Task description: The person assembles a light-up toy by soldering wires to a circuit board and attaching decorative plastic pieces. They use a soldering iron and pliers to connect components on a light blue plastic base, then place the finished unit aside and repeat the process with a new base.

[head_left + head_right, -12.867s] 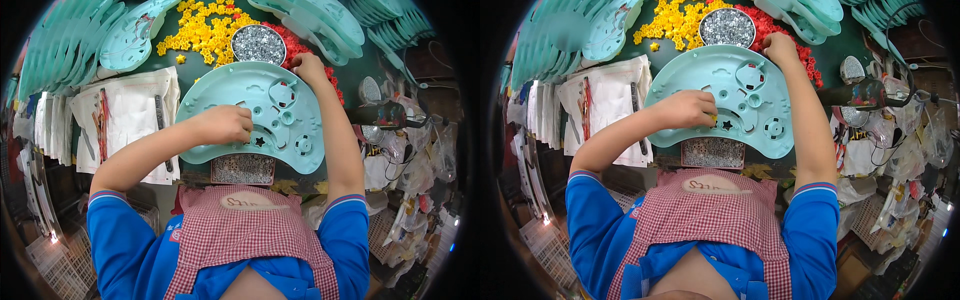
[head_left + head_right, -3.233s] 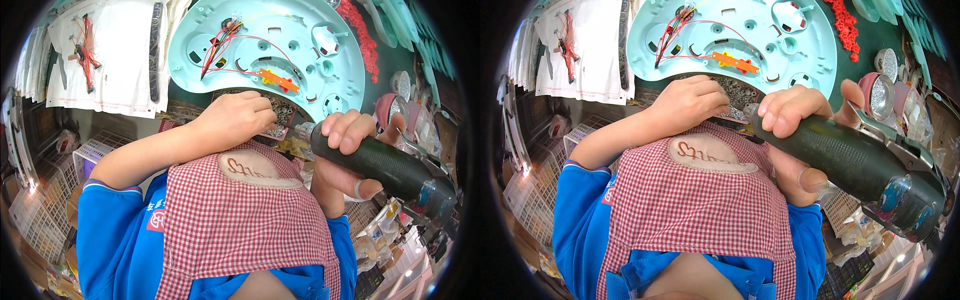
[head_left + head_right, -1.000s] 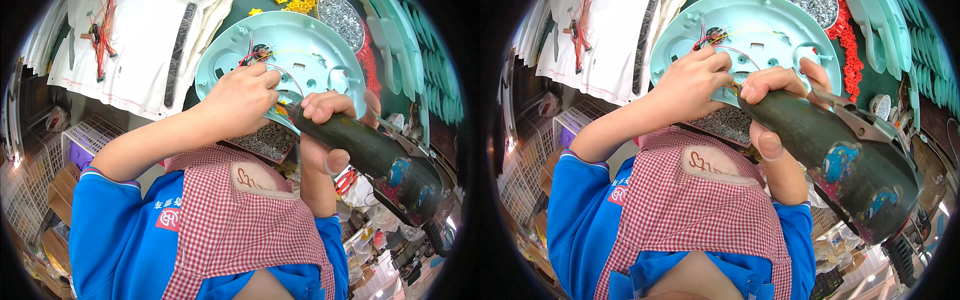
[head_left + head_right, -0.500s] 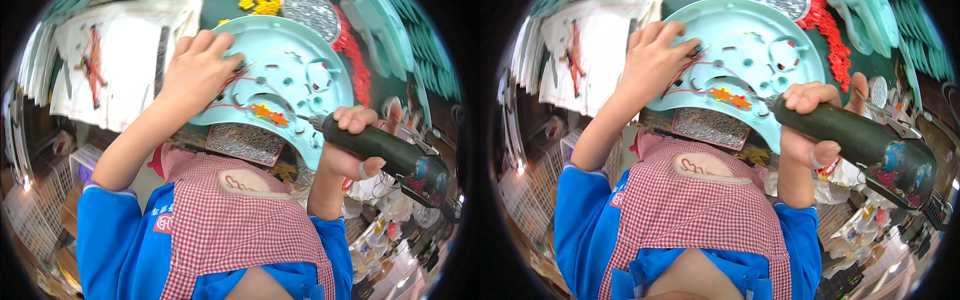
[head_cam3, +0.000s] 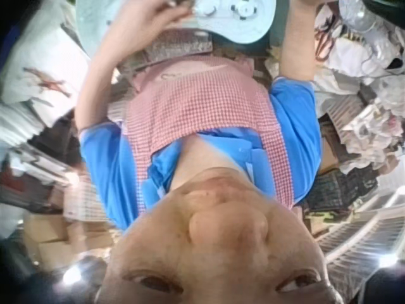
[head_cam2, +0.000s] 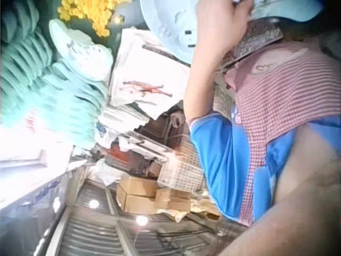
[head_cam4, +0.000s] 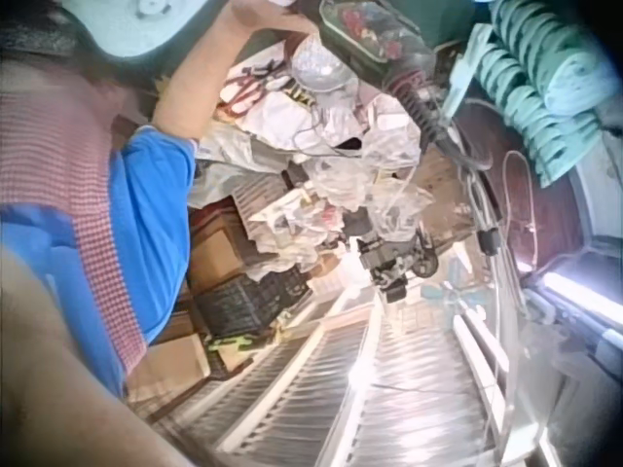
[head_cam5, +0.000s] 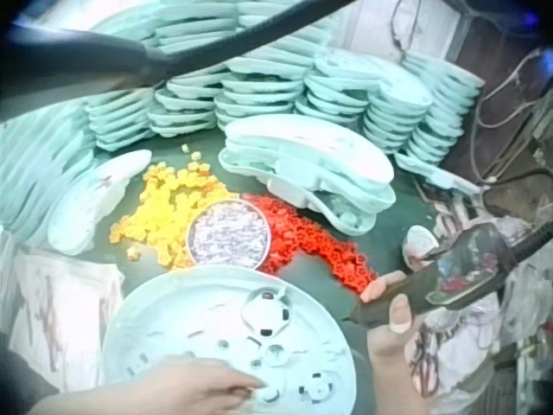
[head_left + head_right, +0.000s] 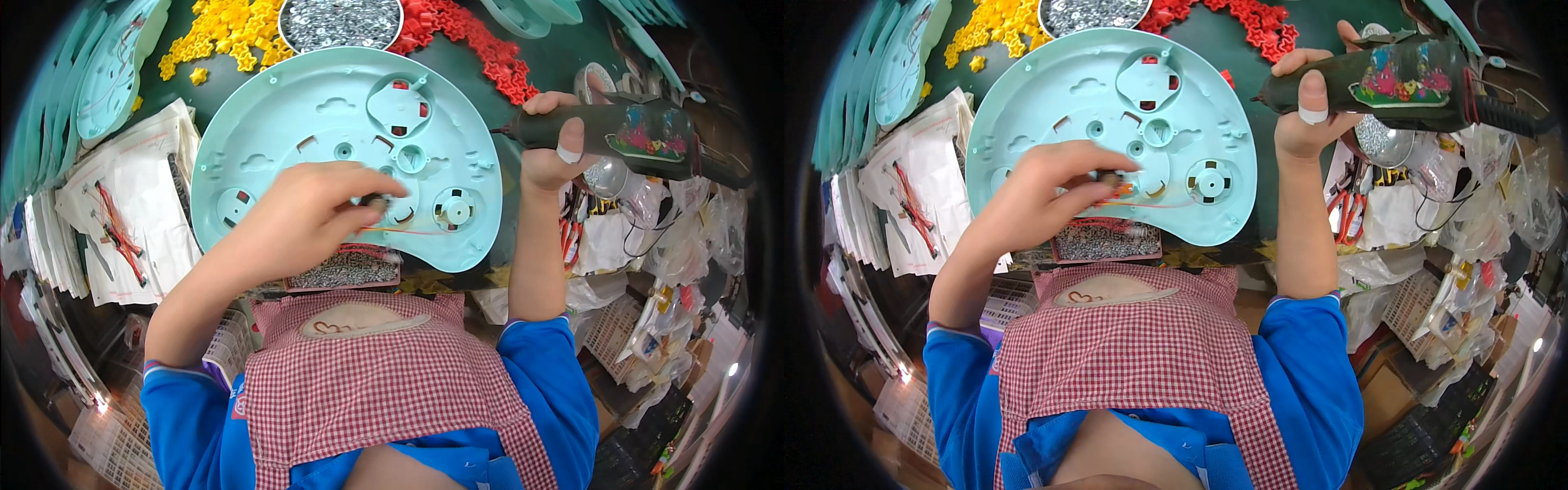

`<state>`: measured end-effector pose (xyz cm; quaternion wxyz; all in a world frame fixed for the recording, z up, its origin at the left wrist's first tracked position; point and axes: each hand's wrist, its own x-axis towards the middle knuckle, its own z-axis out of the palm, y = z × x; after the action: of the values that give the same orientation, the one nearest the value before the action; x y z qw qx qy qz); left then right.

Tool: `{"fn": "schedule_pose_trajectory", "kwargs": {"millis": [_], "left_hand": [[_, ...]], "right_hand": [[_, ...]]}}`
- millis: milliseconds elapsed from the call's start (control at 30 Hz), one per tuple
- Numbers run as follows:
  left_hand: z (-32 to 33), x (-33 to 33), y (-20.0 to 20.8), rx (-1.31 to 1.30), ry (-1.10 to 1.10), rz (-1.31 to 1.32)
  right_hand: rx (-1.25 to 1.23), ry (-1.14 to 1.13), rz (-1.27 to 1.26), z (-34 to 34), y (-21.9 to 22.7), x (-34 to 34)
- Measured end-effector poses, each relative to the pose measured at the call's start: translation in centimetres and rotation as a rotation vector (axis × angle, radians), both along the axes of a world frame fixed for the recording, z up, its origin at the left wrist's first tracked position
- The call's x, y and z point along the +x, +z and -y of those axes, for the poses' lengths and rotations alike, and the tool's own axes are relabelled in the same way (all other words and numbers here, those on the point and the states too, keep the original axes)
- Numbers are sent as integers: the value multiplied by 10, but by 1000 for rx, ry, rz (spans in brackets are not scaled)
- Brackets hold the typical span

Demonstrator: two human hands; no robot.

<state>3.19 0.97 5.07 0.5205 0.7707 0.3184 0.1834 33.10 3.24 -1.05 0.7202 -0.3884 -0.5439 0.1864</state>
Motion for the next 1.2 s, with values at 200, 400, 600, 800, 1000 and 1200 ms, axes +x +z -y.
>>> {"fn": "schedule_pose_trajectory", "kwargs": {"millis": [200, 400, 600, 800, 1000, 1200], "left_hand": [[-30, 47, -25, -82, 16, -236], [-29, 45, -43, 553, -2, -138], [-39, 35, -39, 498, -217, -117], [-39, 30, -44, 413, -207, -57], [-40, 42, -30, 390, 22, -11], [-21, 52, -42, 456, 10, -86]], "right_hand": [[-76, 3, -106, 21, 0, 1], [-73, -3, -65, 21, -5, -7], [-37, 31, -150, 11, -14, -11], [5, -62, -95, 6, 2, -16], [87, 512, -316, 40, 66, -23], [65, 593, -246, 41, 57, -58]]}}
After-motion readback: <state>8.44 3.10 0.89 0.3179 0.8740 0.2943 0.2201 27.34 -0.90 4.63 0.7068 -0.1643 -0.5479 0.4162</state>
